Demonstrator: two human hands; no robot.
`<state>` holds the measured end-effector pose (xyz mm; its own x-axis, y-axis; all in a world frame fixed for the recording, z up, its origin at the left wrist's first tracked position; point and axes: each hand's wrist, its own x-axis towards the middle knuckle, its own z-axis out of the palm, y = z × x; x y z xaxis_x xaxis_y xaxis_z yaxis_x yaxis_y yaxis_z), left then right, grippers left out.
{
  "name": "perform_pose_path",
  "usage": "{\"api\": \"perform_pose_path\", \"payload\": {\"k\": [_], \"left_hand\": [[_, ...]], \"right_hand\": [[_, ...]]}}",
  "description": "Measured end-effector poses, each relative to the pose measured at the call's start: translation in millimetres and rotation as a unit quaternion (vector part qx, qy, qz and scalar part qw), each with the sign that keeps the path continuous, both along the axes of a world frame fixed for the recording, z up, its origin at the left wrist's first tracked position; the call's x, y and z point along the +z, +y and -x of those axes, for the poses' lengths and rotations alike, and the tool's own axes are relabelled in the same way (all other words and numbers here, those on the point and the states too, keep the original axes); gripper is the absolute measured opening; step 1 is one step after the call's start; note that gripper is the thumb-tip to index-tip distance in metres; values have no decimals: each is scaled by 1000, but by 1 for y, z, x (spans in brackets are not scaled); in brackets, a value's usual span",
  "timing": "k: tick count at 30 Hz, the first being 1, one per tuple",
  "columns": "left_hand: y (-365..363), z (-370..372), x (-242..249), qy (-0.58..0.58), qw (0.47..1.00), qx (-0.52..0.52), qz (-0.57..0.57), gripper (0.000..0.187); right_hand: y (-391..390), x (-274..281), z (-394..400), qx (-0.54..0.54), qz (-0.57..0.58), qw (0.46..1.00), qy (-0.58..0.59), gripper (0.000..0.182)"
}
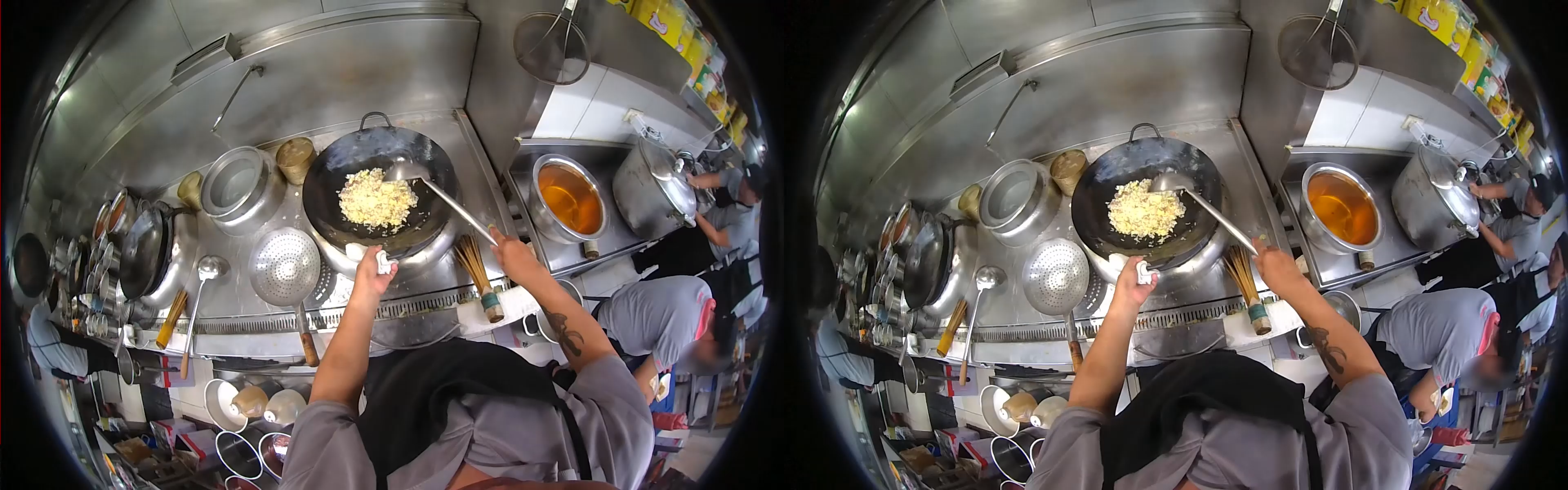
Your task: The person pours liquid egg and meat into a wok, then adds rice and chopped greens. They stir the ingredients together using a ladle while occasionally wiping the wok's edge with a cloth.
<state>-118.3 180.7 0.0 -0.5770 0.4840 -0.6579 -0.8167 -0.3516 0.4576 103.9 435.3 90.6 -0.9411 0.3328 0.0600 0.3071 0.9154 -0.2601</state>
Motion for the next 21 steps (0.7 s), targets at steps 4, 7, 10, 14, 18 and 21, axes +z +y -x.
{"api": "perform_pose_path", "payload": {"k": [4,7,10,14,18,21], "left_hand": [[-1,8,-9,-11,999,-12,-31,13],[-1,11,-6,-40,998,-8,-39,10],[-1,18,-10,-43,997,-59,-31,8],[-1,16,-4,-53,997,-55,-32,5],[-1,19,-9,-46,998,-44,-25,5],[-5,-10,-1,-39,998,-27,-39,3]], "right_hand": [[5,-3,41,7,42,998,54,38],[11,-28,99,-11,18,996,89,40],[-34,-21,146,-90,259,961,-27,31],[-63,-28,117,40,277,960,-15,26],[-48,50,45,95,168,977,-94,30],[-30,60,28,41,83,984,-154,29]]}}
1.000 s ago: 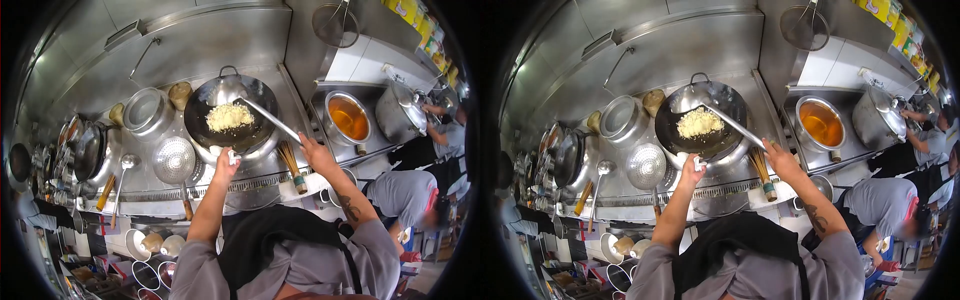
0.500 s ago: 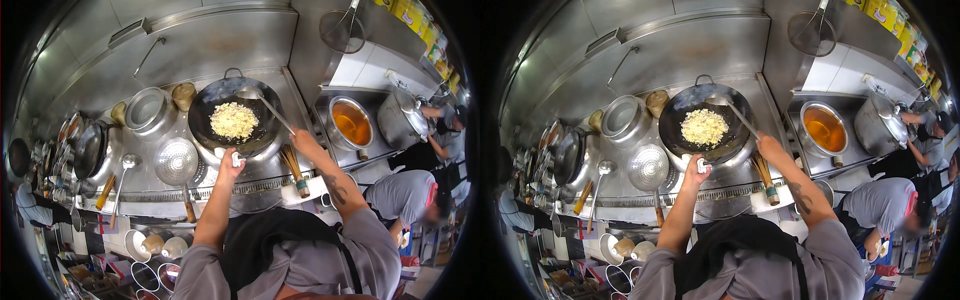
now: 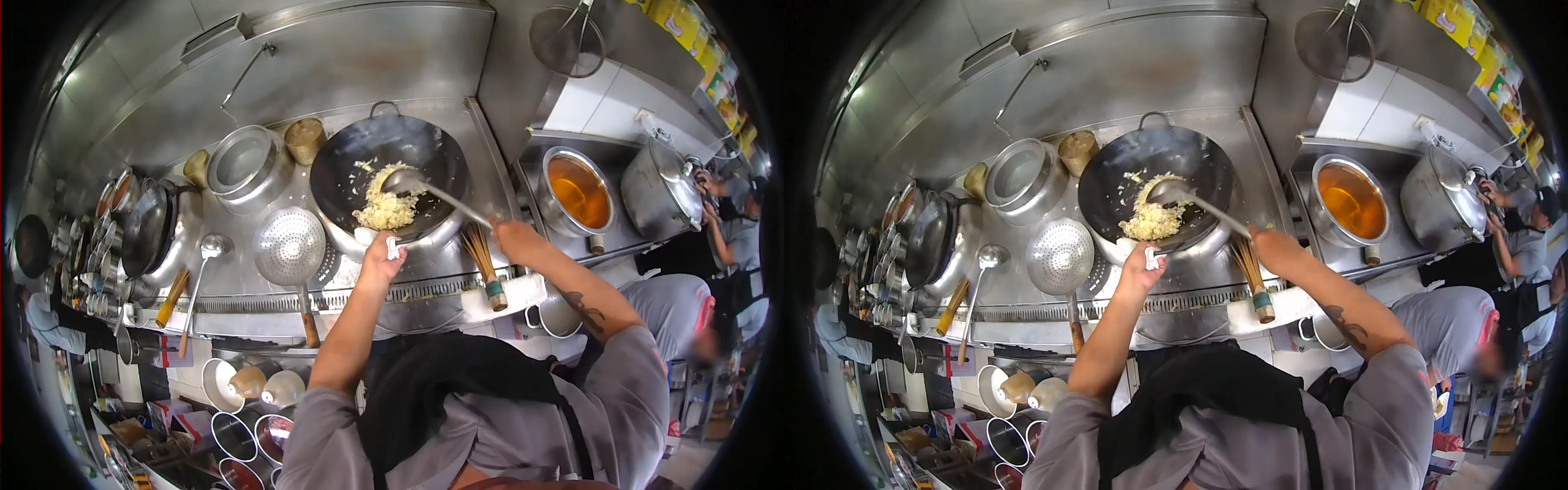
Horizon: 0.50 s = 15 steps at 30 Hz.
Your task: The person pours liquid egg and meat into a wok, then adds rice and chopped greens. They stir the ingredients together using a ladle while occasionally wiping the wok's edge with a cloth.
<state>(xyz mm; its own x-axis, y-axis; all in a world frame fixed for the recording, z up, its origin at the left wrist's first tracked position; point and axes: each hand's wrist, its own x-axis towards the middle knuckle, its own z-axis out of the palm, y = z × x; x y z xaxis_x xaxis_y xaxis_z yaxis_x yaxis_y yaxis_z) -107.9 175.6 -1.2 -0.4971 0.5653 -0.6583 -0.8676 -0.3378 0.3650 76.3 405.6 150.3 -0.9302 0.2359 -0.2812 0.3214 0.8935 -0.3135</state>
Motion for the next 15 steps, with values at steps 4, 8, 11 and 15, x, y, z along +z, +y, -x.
{"api": "perform_pose_path", "payload": {"k": [4,8,11,15], "left_hand": [[-27,-89,99,-63,998,10,-3,5],[-12,-43,63,-41,998,21,-37,7],[-21,-70,76,-26,998,32,-45,8],[-23,-73,102,-50,999,14,-1,6]], "right_hand": [[4,11,-14,39,-85,995,45,31],[-15,45,-44,69,-2,996,54,40],[1,59,-70,204,80,973,76,48],[16,46,-52,140,143,979,-39,45]]}}
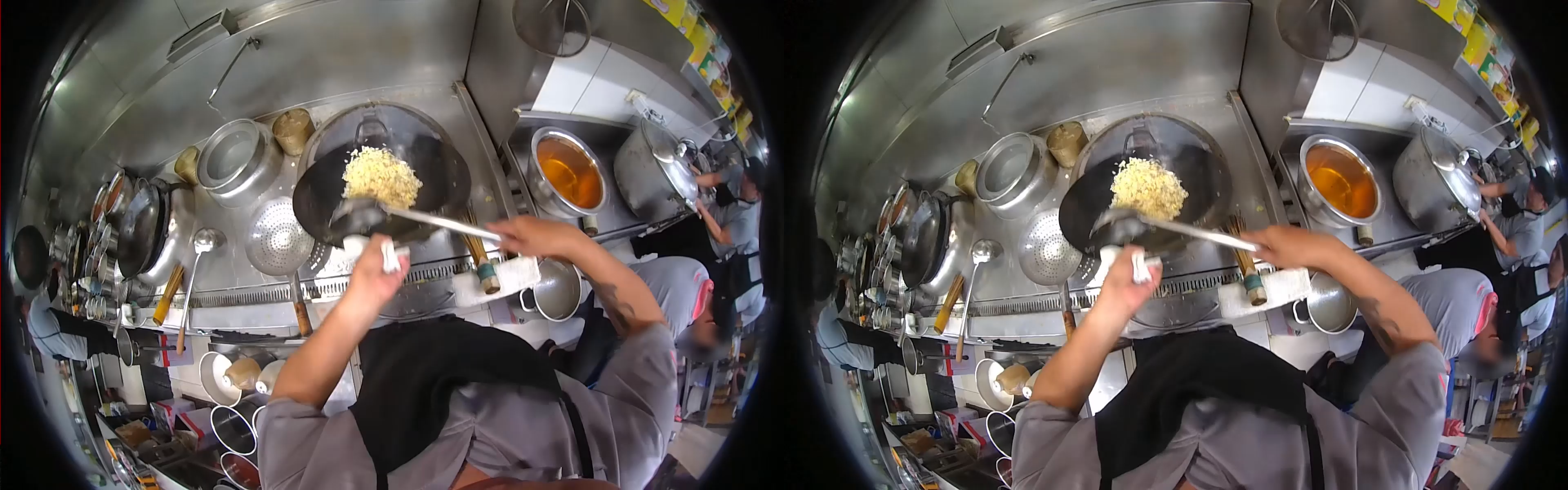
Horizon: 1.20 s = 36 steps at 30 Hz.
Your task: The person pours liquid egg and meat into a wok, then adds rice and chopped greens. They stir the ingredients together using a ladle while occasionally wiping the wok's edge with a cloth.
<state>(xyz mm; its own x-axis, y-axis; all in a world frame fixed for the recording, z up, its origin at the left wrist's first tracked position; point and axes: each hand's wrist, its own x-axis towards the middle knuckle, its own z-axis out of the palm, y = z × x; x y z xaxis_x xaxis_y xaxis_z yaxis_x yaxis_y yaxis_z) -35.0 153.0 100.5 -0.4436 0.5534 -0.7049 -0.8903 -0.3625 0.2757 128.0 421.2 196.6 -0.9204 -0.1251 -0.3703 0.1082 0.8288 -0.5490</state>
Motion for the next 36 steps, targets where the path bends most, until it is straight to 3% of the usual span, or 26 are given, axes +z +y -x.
{"api": "perform_pose_path", "payload": {"k": [1,2,5,6,8,9,11,13,14,17,18,19,20,21,22,23,24,27,29,32,33,36], "left_hand": [[2,12,-17,6,1000,10,-15,6],[4,20,-58,45,994,7,-95,5],[-19,-34,-106,35,999,-3,-33,4],[-26,-54,-89,38,999,-27,-21,4],[-30,-63,-76,46,998,-40,-25,4],[-22,-47,-67,-2,999,20,-33,4],[-1,12,-38,24,999,40,-28,11],[-3,21,-34,74,993,38,-82,11],[-9,17,-37,2,999,-19,-47,6],[-17,-15,8,-6,999,-24,-35,5],[-11,-11,16,-11,999,38,-19,7],[-2,11,-4,-16,999,27,-27,7],[2,20,-30,23,997,27,-62,8],[7,26,-55,62,993,27,-96,9],[5,11,-85,81,995,57,-14,10],[-7,-2,-115,78,996,-1,-30,9],[-19,-20,-118,15,999,-45,-25,7],[-25,-40,-66,49,998,-40,19,5],[-8,14,-82,26,997,31,-62,5],[13,72,-99,81,996,16,-21,7],[21,83,-114,82,996,6,-31,6],[35,91,-123,73,997,5,-38,6]], "right_hand": [[-6,-2,18,-28,-41,998,-29,42],[-9,-16,33,-54,-67,996,14,40],[-15,-41,40,-84,-137,979,124,38],[-17,-41,41,-86,-176,964,179,37],[-18,-12,34,-81,-160,968,177,36],[-24,1,24,-70,-139,974,163,35],[-37,27,17,-56,-112,983,132,36],[-51,60,9,-52,-125,990,-36,46],[-27,36,-5,41,-82,993,71,49],[4,16,-13,92,-21,993,75,49],[-7,24,-2,38,-39,998,31,48],[-19,33,13,-17,-57,998,-14,48],[-14,-1,27,-20,-129,990,56,45],[-18,-33,34,-23,-128,990,54,45],[-21,-56,45,-52,-180,980,71,43],[-19,-61,52,-83,-234,964,93,40],[-22,-50,43,-92,-238,962,98,40],[-27,-14,29,-46,-210,968,132,33],[-6,-14,16,-21,-221,968,116,31],[15,-13,31,-73,-239,964,88,32],[20,-20,45,-70,-242,963,91,32],[28,-94,109,-198,-201,948,149,31]]}}
